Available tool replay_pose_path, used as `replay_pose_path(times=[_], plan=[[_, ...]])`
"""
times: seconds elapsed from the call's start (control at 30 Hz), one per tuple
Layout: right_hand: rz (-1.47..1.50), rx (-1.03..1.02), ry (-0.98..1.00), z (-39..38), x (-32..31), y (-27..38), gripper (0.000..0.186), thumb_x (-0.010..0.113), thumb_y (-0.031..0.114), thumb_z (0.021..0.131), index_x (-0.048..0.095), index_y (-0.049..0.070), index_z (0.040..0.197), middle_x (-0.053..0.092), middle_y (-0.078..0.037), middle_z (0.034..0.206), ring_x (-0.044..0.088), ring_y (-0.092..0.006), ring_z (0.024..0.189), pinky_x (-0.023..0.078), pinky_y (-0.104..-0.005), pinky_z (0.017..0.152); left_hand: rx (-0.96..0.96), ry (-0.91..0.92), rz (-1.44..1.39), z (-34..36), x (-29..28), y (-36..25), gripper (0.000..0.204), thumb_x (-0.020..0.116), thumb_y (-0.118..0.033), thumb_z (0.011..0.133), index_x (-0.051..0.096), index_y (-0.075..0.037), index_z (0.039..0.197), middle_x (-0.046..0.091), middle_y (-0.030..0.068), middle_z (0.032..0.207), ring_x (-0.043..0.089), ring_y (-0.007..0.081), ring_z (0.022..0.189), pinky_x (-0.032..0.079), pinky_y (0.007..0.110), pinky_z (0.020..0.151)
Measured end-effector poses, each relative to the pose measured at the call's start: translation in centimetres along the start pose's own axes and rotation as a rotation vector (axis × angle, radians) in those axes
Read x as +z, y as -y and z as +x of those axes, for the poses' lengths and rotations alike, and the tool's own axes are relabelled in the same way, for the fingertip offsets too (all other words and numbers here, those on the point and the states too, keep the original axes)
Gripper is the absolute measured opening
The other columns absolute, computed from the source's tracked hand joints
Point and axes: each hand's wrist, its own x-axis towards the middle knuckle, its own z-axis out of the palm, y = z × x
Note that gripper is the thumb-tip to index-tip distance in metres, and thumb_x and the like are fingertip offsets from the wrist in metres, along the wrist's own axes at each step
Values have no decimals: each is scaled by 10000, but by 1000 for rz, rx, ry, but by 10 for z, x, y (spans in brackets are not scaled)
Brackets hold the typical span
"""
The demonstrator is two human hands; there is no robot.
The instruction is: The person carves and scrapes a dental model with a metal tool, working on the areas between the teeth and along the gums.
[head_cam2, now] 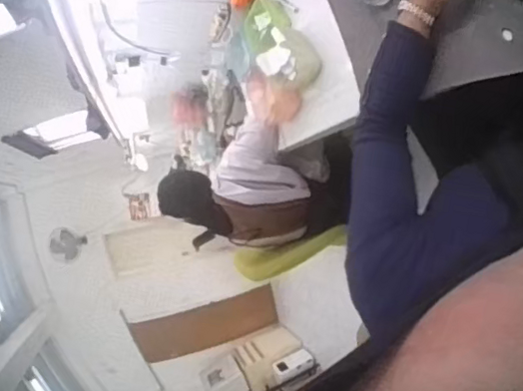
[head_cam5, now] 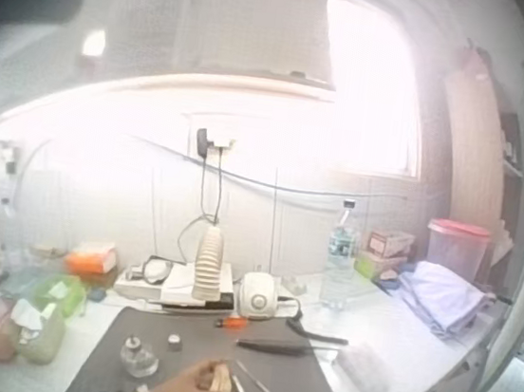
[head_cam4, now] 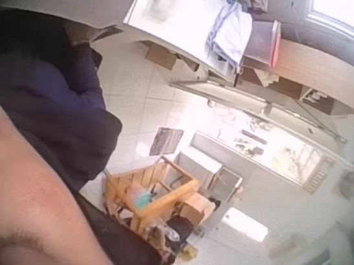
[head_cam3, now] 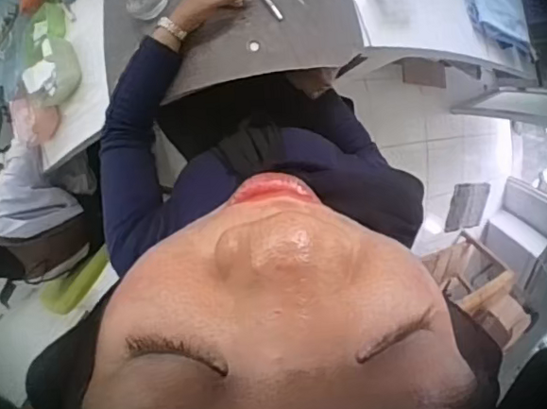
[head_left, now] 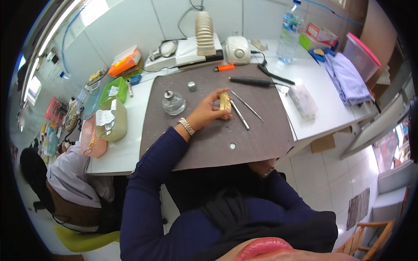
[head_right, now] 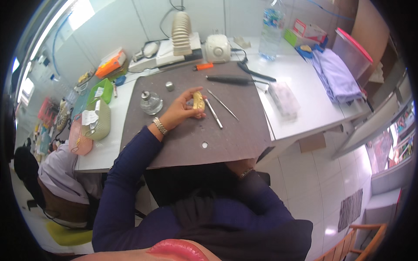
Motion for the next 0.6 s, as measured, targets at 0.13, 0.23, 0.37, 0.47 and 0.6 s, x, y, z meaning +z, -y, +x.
replay_pose_path(times=[0.13,0.23,0.37,0.47,0.6], plan=[[18,6,-12,-1,16,-12,355,594,249,842,617,89,1158,610,-151,1177,579,-344,1051,452,-481,876,-22,-26,-24,-1,2,-2,714,675,-35,853,303,-104,1458,473,145,1358,671,202,926,568,285,803],[49,-12,-49,7,37,-17,353,593,264,840,625,93,1148,618,-147,1166,587,-339,1039,457,-475,866,-9,-55,-5,-2,5,-2,705,666,-25,851,307,-91,1455,473,151,1355,662,192,936,567,288,823],[45,-40,-113,14,51,-24,352,592,283,838,637,98,1134,628,-142,1152,597,-332,1023,464,-467,853,-10,-48,32,0,9,-4,701,661,-22,847,313,-80,1453,471,158,1354,654,187,948,568,290,831],[47,-59,-161,15,59,-25,353,592,297,836,646,102,1125,635,-138,1142,605,-327,1010,469,-462,844,-5,-51,67,-1,11,-5,690,656,-30,849,323,-82,1451,495,152,1331,656,189,945,571,283,810],[41,-97,-224,15,67,-23,354,591,317,834,657,107,1111,645,-133,1128,616,-320,994,476,-454,831,9,-64,87,-3,10,-4,677,649,-37,855,328,-83,1449,513,150,1312,657,190,940,569,278,807]])
